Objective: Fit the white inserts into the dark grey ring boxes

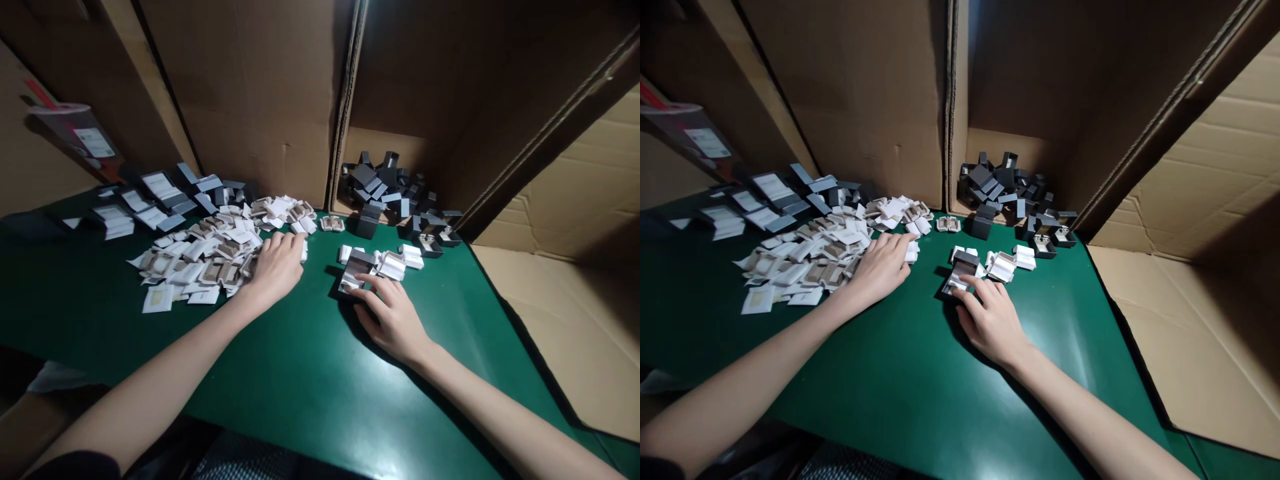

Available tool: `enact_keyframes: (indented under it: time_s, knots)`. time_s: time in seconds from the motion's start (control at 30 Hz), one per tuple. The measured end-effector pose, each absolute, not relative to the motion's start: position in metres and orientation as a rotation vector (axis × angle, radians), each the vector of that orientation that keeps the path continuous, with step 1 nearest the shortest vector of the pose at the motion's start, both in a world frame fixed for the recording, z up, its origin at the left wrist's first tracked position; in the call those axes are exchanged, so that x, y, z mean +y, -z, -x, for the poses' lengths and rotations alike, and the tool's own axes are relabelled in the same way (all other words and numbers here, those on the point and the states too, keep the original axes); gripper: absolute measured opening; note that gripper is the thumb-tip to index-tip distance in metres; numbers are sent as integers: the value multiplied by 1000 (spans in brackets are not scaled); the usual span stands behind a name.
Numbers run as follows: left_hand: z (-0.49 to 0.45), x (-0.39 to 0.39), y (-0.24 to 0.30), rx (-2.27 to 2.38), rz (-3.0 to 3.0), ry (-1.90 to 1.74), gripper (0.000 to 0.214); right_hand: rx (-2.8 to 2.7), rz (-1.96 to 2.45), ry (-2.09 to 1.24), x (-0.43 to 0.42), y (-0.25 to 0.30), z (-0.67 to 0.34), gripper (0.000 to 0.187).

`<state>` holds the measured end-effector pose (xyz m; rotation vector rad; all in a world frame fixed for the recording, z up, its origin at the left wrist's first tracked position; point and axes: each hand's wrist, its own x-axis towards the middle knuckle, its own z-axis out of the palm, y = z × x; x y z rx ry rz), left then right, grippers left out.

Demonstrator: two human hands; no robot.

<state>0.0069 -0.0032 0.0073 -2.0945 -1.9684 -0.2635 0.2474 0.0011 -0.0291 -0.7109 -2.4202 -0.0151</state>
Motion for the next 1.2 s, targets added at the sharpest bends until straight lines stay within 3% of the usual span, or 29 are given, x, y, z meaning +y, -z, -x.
enact_keyframes:
  time_s: [0.33,0.63,1.0,1.1,1.2]
  knots:
    - [-23,-10,-19,-1588,2475,1126,49,-2105,574,-220,0,22,-250,33]
    - [-46,-20,-5,-1016,2724,1146,48,-2005,452,-245,4,21,-249,48]
    - [-51,-24,-3,-1094,2851,1391,51,-1994,489,-436,8,23,-252,39]
    - [-54,-24,-5,-1259,2910,1666,46,-1863,524,-629,10,29,-253,39]
    - [-59,-23,-7,-1496,2901,2172,29,-1716,559,-758,12,33,-252,40]
